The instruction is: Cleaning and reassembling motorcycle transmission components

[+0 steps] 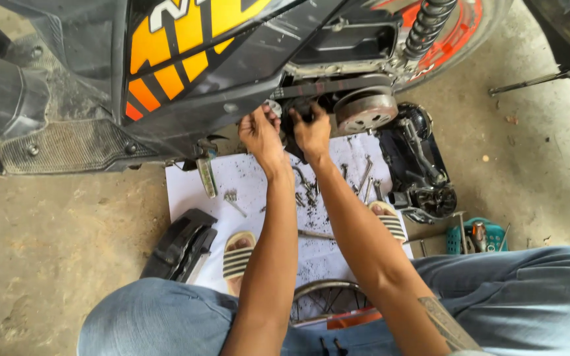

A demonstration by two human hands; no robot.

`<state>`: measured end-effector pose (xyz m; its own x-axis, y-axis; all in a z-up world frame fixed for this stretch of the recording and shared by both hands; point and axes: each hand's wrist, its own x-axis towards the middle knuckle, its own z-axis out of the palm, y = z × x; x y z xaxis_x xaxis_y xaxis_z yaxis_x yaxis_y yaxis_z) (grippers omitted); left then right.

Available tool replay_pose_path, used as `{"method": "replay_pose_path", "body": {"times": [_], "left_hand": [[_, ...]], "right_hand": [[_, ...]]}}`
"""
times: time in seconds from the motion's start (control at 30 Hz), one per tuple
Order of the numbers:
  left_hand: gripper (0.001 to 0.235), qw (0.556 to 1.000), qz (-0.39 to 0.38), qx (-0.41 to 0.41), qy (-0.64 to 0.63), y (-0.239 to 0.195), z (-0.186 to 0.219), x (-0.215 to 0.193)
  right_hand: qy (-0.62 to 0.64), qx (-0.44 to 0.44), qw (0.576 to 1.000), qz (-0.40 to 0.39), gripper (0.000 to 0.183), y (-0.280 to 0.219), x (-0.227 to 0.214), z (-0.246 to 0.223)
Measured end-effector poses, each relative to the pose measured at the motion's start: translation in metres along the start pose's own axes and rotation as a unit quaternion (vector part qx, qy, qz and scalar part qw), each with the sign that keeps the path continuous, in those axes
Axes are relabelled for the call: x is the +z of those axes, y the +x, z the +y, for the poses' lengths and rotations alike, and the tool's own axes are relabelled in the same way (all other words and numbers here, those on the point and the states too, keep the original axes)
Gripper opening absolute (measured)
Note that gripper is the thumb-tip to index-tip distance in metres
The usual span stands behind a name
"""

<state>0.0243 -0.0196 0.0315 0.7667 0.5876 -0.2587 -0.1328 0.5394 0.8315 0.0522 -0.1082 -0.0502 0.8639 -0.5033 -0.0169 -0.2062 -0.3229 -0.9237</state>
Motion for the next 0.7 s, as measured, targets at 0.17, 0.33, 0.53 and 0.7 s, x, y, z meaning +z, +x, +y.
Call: {"method": "replay_pose_path", "body": {"times": [0.17,0.33,0.53,0.7], "left_hand": [[0.025,1.000,0.015,0.010,-0.018,0.005,0.005,0.000],[0.027,1.000,0.006,0.022,-0.022,0.005,0.005,0.000],[0.023,0.999,0.014,0.003,-0.033,-0.006,0.010,0.011],[0.025,0.999,0.025,0.001,-0.036,-0.009,0.009,0.012]], "right_hand": [[-0.029,0.065,0.997,0.000,0.027,-0.007,-0.002,0.001],[-0.010,0.087,0.996,-0.010,0.028,-0.008,-0.009,-0.006],[-0.072,0.026,0.997,-0.008,0.030,0.024,0.002,0.011],[-0.090,-0.079,0.993,-0.003,0.030,-0.009,-0.010,-0.038]]}}
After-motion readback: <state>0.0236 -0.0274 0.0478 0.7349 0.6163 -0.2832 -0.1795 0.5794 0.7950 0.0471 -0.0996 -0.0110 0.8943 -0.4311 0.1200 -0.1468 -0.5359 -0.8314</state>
